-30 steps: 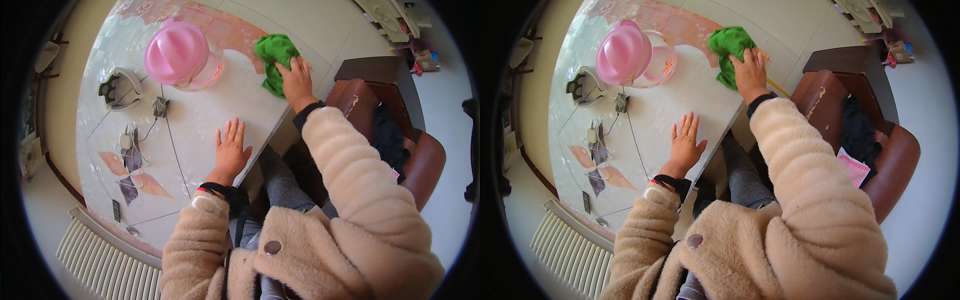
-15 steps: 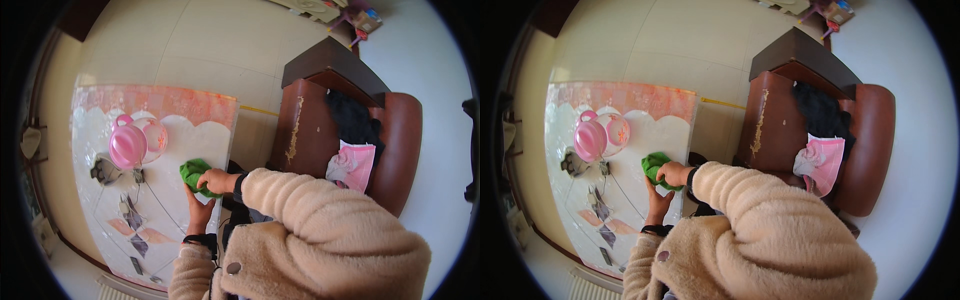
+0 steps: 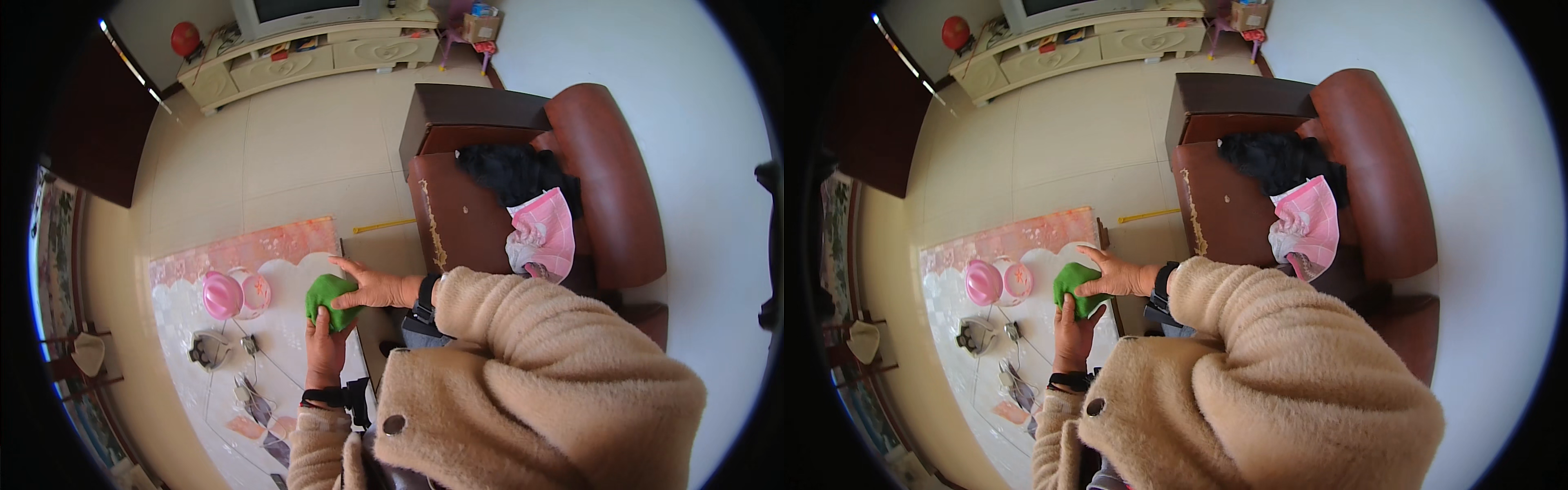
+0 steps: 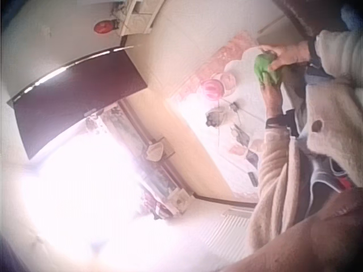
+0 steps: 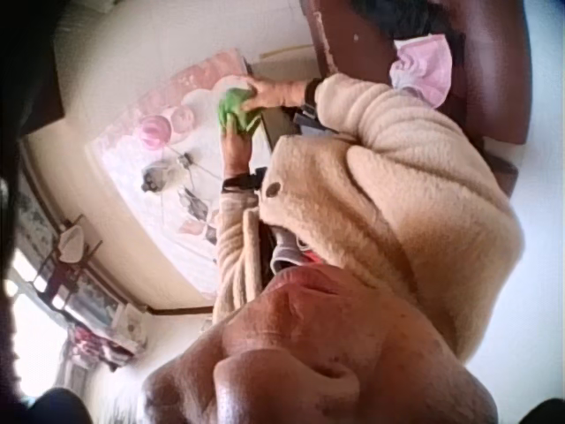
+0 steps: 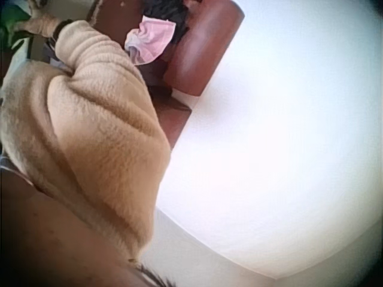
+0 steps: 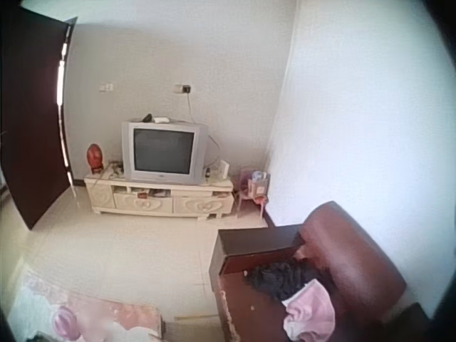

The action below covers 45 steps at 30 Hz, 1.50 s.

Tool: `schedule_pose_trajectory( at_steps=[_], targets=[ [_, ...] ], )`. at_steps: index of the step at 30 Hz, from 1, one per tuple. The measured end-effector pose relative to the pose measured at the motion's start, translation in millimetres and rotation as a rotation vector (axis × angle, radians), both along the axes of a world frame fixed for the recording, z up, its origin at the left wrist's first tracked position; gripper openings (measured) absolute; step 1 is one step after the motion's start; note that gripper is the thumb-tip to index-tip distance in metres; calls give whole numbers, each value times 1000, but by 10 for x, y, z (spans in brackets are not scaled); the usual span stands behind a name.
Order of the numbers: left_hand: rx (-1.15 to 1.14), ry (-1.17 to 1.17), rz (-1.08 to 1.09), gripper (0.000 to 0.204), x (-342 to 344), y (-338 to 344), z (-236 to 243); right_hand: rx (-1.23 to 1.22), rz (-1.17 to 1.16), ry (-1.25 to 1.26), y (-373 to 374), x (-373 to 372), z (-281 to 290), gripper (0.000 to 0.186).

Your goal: The person wipes a glass-topped table with a green cloth, moving a pink kettle and a white charger aside to reach the surface. They continue wiping around a remote control and ashtray, then briefly handle the charger before resuming wiping and finishing on a nearby side table.

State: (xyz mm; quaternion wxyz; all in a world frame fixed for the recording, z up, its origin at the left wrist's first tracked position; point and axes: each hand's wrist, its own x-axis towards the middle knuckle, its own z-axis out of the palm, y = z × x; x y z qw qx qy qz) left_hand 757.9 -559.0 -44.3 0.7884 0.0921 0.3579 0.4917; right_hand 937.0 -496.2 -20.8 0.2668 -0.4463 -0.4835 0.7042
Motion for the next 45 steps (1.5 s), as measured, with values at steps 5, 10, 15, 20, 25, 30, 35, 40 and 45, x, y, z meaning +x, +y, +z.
schedule_pose_trajectory(
  at_steps=[5,10,15,20,25,30,35,40,45],
  targets=[
    [138,216,-137,40,399,356,195,-137,-70,363,87,258,101,61],
    [39,544,-343,37,816,1062,227,-160,-254,104,590,947,66,38],
    [-101,766,-485,39,1439,1980,188,-187,-730,25,1314,2175,-86,42],
    [-60,815,-615,42,2141,2776,203,-50,-1067,41,1664,3316,-71,38],
    [-40,812,-684,52,2725,3332,270,174,-1285,-150,1847,3919,13,40],
    [34,892,-792,46,3150,3807,102,6,-1427,-159,1818,4170,154,42],
    [65,1001,-910,47,3539,4387,-199,114,-1575,-135,1816,4250,83,42],
    [202,1041,-968,53,3943,5200,-672,353,-1622,-274,2063,4370,-57,47],
    [530,1212,-1025,64,4119,5880,-927,217,-1578,-663,2467,4184,-42,52]
  ],
)
